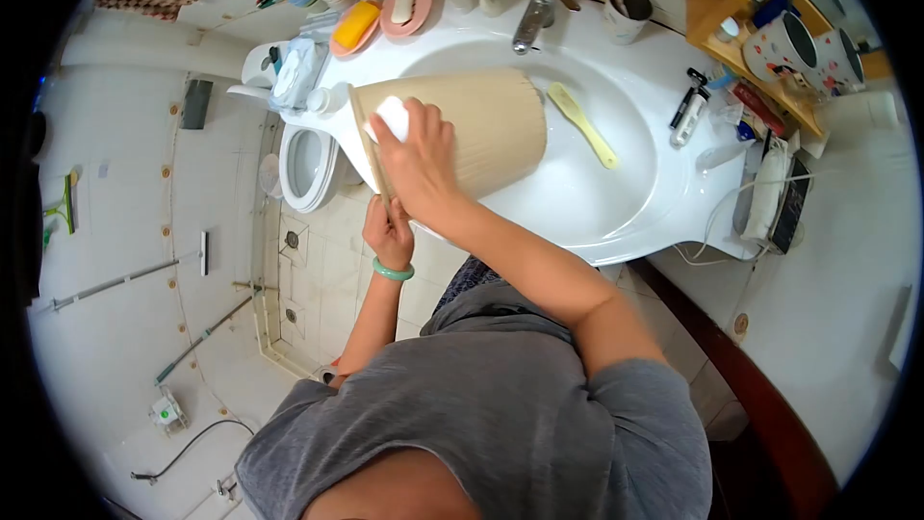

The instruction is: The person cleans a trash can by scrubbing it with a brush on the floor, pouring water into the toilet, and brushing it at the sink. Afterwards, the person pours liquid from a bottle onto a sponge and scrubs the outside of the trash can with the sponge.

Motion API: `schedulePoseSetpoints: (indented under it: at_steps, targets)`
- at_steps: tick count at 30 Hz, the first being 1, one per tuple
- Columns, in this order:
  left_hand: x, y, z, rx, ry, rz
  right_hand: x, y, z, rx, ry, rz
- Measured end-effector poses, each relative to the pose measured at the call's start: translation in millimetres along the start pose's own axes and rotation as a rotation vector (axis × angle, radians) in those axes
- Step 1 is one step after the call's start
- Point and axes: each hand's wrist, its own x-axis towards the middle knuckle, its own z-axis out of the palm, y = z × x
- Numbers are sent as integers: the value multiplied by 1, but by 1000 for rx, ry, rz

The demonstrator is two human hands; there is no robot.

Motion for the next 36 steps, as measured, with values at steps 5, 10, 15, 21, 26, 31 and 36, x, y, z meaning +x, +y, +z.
schedulePoseSetpoints:
  at_steps: [5,10,15,21,26,31,36]
  targets:
    - [7,5,7,38,72,-15,-21,32,-3,-7,35,129]
    - [2,7,5,24,48,-44,-49,134,-39,-255,76,433]
    - [-4,5,8,13,31,22,-34,84,-3,146,73,437]
    - [-10,1,4,43,26,34,-30,106,-37,-125,-59,317]
    - [-14,0,3,30,26,31,-28,98,-26,-206,-18,386]
    - [-12,0,4,15,23,37,-24,97,-41,-44,-120,291]
    - [-12,0,7,2,32,42,-16,111,-34,-278,-175,516]
